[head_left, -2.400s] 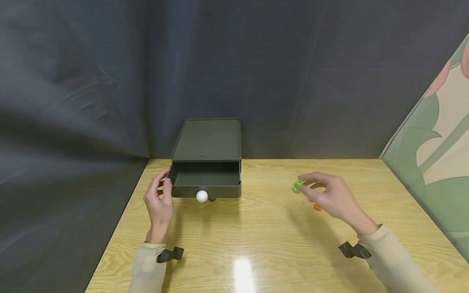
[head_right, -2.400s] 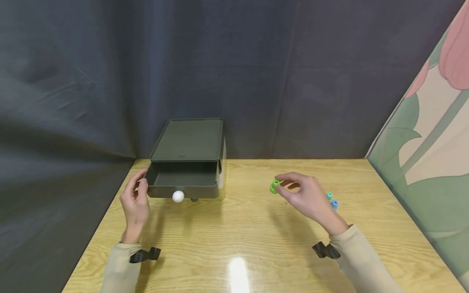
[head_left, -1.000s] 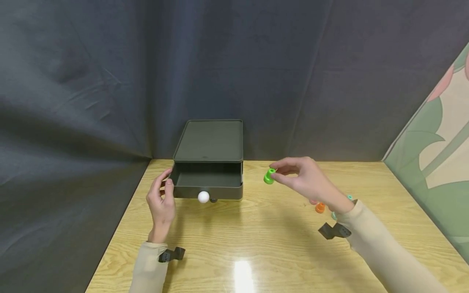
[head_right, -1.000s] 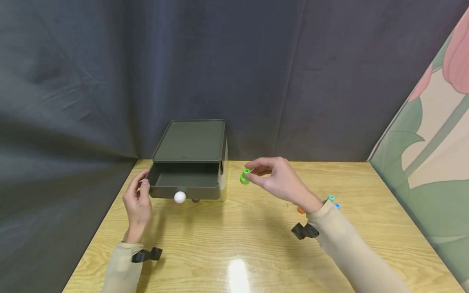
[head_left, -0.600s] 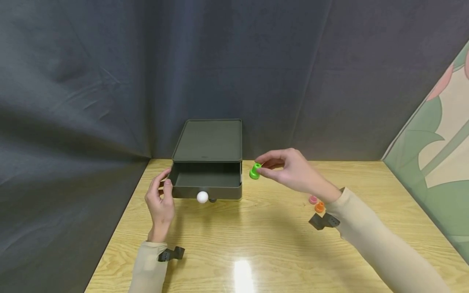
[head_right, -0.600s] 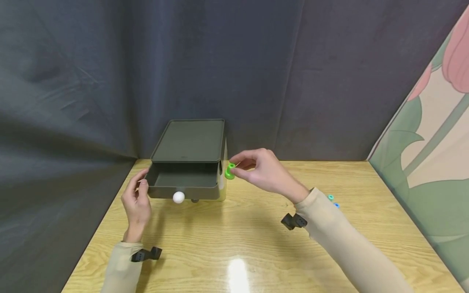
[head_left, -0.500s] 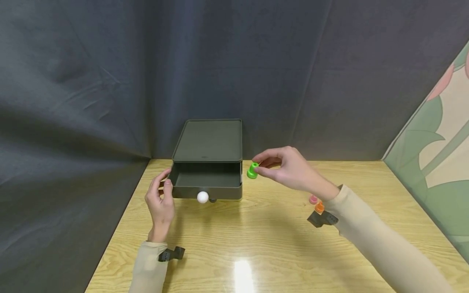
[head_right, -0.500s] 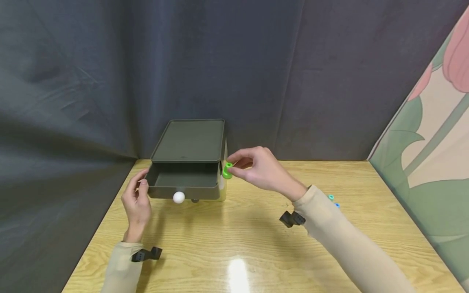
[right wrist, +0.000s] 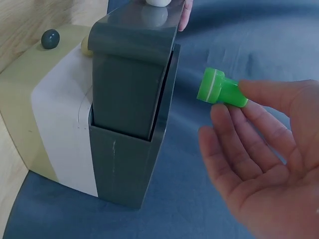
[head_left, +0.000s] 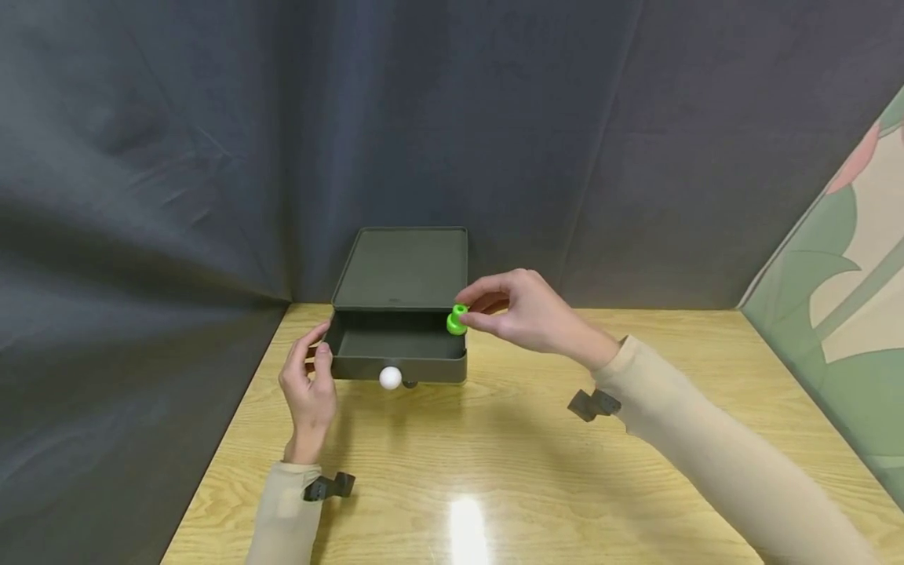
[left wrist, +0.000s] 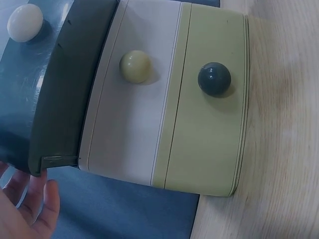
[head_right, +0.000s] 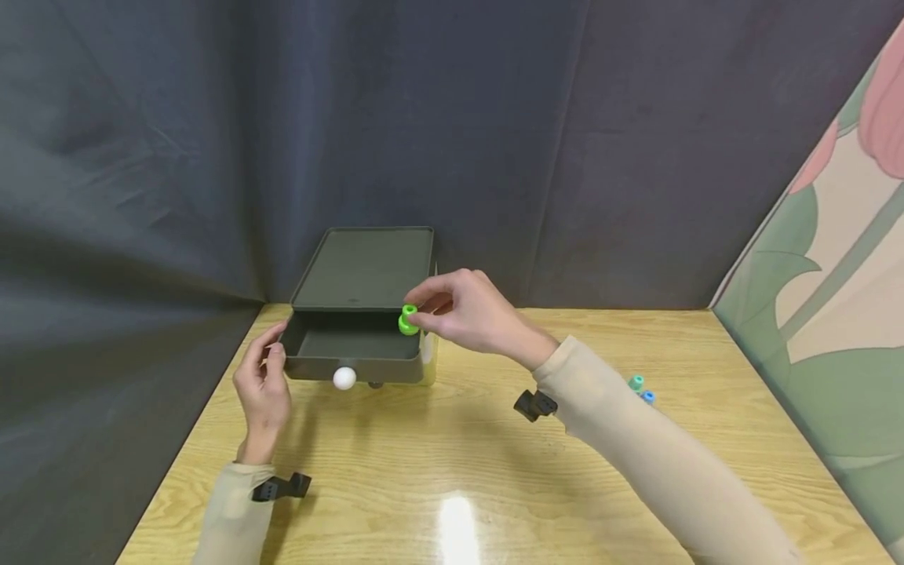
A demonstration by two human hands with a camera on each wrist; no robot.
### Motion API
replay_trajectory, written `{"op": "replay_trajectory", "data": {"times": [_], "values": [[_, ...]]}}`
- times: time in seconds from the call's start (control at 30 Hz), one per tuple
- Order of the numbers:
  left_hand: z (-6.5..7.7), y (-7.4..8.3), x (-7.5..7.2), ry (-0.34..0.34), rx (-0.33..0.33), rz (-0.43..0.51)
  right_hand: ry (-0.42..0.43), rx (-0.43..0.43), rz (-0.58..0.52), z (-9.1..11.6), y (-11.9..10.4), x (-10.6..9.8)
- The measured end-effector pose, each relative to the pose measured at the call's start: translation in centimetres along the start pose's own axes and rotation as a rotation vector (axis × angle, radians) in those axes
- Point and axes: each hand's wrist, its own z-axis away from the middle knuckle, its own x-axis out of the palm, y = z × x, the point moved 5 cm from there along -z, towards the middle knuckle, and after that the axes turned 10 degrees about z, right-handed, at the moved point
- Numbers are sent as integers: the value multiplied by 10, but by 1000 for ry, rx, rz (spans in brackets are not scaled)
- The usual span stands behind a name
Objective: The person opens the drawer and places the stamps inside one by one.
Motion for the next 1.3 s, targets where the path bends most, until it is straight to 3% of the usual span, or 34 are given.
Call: {"op": "replay_trajectory", "data": {"times": [0.5, 0.7, 1.03, 1.3], "values": [[-1, -2, -1, 12, -4, 5, -114, 14, 51, -37, -17, 22], [1, -4, -2, 14, -3, -8, -168, 2, 56, -53, -25, 45], [4, -7, -2, -9, -23, -16, -181, 11, 88, -74, -28, 94], [3, -4, 2, -16, 6, -15, -194, -11, 171, -83, -30, 111]]}}
